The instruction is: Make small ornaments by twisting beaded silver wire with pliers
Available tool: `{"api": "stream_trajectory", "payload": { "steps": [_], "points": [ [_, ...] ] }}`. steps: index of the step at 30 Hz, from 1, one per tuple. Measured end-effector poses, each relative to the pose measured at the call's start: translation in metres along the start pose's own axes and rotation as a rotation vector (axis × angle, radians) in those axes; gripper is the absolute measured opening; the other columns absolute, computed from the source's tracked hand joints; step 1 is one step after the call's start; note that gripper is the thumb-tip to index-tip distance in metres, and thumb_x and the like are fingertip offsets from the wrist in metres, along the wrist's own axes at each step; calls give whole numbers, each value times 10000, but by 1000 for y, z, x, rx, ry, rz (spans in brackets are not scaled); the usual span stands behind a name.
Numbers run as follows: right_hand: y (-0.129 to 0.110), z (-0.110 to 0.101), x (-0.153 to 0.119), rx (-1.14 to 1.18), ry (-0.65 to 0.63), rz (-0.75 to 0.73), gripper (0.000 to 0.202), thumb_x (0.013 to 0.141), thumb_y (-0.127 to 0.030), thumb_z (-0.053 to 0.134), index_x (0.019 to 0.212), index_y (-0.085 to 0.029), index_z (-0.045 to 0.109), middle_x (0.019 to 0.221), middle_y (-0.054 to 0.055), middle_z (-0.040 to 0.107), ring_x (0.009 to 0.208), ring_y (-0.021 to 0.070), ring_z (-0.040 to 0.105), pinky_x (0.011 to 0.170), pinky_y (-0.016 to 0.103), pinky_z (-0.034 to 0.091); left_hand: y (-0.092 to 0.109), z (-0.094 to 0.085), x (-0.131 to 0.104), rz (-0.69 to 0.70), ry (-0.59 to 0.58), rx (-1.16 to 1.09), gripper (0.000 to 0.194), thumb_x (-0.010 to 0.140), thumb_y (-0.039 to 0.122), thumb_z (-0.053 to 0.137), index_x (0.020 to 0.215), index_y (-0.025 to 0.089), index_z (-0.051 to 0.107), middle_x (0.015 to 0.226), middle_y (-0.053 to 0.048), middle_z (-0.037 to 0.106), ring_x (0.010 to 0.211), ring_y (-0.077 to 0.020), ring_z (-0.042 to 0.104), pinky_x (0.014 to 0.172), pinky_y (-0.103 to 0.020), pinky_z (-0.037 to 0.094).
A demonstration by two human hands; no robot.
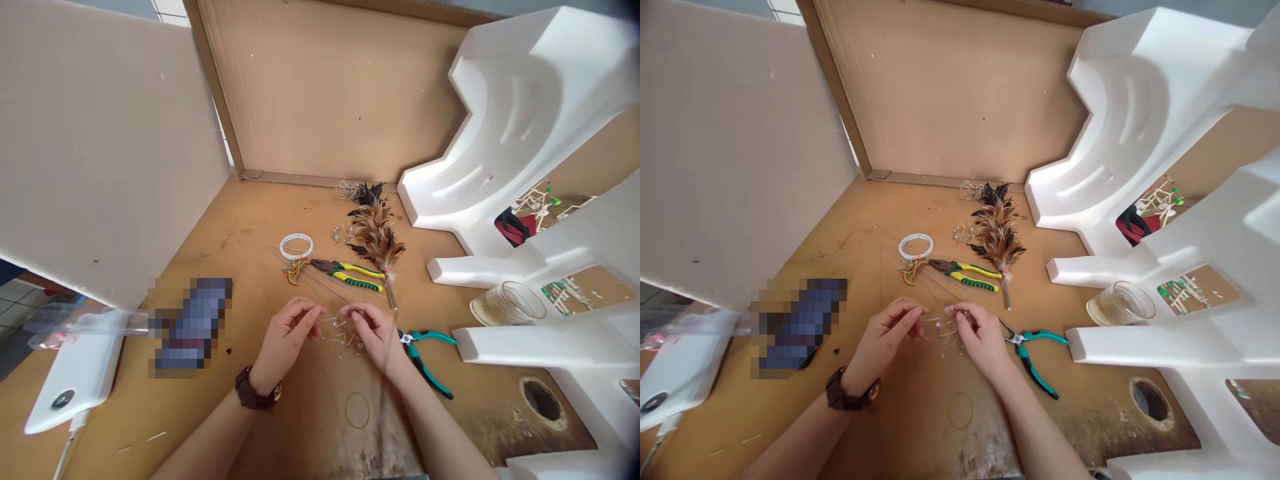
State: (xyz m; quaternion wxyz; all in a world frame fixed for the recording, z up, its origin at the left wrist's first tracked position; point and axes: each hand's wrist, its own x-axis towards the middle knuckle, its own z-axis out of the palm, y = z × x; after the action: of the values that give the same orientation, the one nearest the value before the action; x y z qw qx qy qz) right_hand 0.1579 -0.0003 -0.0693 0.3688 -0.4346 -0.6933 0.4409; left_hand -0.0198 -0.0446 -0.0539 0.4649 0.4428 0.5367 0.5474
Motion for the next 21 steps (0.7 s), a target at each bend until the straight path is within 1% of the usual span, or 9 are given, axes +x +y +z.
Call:
{"api": "stream_trajectory", "payload": {
  "steps": [3,7,12,17,21],
  "points": [
    [0,-1,2,93,-29,11,197,857,-331,478,902,-210,627,901,52,676,847,189,605,765,311,469,0,0,0,-60,-40,-32,205,807,345,556,792,153,626,635,8,601,503,-80,541,480,-187,433],
    [-2,-2,1,30,-75,-29,199,858,-311,480,907,-192,631,882,50,679,798,165,606,716,268,465,-4,0,0,-95,-36,-117,190,801,337,566,818,152,605,766,-12,633,526,-66,516,455,-173,405],
    [-2,-1,-1,0,-103,-49,204,871,-288,465,1004,-214,599,896,29,673,758,138,598,678,240,455,-6,-1,1,-75,-25,-122,183,802,321,572,844,150,622,706,5,598,536,-60,494,459,-162,396],
    [-2,0,-1,-40,-119,-42,202,864,-301,469,944,-195,620,847,40,672,699,135,581,603,227,438,-6,0,0,-77,-40,-122,185,801,316,574,863,149,626,665,17,574,524,-61,497,465,-169,410],
    [-3,0,-1,-52,-112,-18,214,849,-320,488,948,-186,622,782,34,664,558,105,518,494,208,384,-7,0,-1,-82,-42,-130,181,796,312,578,853,146,623,648,19,568,530,-71,518,487,-184,439]
  ]
}}
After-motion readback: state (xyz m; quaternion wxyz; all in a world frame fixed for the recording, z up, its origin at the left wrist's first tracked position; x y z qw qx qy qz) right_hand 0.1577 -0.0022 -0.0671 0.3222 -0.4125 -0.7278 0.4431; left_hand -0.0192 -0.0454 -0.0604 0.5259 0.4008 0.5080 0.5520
